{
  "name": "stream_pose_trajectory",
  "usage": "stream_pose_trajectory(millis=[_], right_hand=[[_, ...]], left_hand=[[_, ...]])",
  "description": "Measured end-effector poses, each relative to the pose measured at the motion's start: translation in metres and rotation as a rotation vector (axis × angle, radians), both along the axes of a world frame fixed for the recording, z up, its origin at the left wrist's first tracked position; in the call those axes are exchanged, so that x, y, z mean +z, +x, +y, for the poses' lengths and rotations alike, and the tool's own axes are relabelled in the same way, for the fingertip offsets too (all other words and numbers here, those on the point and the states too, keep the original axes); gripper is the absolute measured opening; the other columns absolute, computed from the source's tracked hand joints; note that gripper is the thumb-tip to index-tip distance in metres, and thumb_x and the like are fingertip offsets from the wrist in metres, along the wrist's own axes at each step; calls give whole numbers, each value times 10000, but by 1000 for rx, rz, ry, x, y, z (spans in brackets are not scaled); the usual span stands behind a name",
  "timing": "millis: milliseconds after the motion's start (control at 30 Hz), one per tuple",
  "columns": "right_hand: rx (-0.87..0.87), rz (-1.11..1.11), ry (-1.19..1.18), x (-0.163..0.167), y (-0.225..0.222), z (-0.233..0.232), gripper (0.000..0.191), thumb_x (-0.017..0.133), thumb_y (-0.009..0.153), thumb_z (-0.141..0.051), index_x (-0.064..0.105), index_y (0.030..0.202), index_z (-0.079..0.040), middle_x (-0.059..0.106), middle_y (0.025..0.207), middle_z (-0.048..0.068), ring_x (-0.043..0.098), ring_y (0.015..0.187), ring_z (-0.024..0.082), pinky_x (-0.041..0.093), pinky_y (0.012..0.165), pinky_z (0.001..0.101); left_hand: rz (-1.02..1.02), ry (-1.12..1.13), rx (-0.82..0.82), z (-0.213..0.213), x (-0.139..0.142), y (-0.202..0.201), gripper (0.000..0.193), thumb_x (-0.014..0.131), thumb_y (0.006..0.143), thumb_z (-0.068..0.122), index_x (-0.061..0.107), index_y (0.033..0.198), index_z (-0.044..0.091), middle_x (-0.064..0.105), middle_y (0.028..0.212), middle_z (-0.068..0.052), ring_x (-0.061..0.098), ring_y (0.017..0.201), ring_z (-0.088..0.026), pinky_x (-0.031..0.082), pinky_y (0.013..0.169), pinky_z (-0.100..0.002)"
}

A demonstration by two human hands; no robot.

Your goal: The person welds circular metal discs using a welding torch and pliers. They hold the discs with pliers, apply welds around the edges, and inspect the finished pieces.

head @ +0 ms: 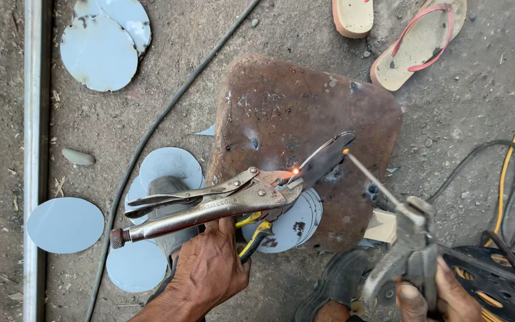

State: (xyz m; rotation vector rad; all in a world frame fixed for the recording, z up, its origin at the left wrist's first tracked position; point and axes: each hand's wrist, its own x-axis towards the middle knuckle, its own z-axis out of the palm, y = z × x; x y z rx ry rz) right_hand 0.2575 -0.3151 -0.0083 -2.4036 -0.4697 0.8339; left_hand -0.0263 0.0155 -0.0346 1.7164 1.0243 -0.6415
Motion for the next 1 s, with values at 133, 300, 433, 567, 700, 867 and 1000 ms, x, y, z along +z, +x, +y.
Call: stream_pose_trajectory(millis=[133, 300, 433, 567, 700, 867, 1000], right_hand=[[-144, 377, 113, -18, 21, -1, 518, 560, 978, -277, 550, 1392, 35, 739, 1063, 195, 750, 933, 246, 604, 862, 381], [-342, 604, 86, -32, 37, 2, 488, 591, 908, -217, 582, 1301, 72, 768, 1035, 217, 763, 936, 243, 601, 886, 374], [123, 1, 117, -24, -16, 6, 521, 659, 910, -111, 551, 1384, 77, 749, 1088, 209, 753, 994, 225, 610, 918, 328], [52, -142, 175, -21, -22, 20, 475, 686, 926, -91, 587, 1356, 84, 740, 1073, 220, 751, 973, 229, 616, 933, 329], [115, 300, 130, -22, 13, 31, 525, 627, 889, -89, 511, 1375, 72, 738, 1112, 237, 752, 999, 238, 615, 896, 351], [54, -120, 190, -27, -23, 23, 504, 668, 935, -84, 554, 1398, 80, 727, 1083, 240, 735, 962, 223, 597, 926, 337], [198, -43, 204, -22, -17, 30, 500, 666, 928, -122, 534, 1364, 85, 718, 1127, 244, 742, 1010, 226, 605, 928, 342]], left_hand=[[32, -19, -21, -2, -4, -1, 729, 713, 786, 236, 348, 1328, -88, 552, 1071, -371, 722, 790, -440, 628, 663, -471], [3, -13, 1, -5, -7, -3, 656, 715, 789, 235, 379, 1245, -95, 576, 1037, -343, 726, 783, -429, 623, 673, -474], [-5, -17, 9, -5, -6, -4, 686, 715, 784, 222, 372, 1290, -88, 580, 1034, -339, 727, 786, -428, 626, 678, -469], [-28, -28, 21, -4, -5, -3, 731, 719, 787, 223, 350, 1335, -89, 570, 1055, -352, 725, 799, -435, 628, 669, -474], [-25, -18, 27, -3, -4, -2, 736, 717, 781, 211, 346, 1340, -92, 564, 1069, -361, 723, 809, -444, 628, 670, -477], [-11, 84, -31, -5, -2, -1, 814, 727, 777, 220, 309, 1393, -108, 530, 1153, -398, 708, 790, -477, 612, 660, -501], [2, -34, 20, -3, -4, -2, 683, 710, 790, 230, 392, 1301, -92, 574, 1074, -350, 724, 819, -441, 626, 687, -479]])
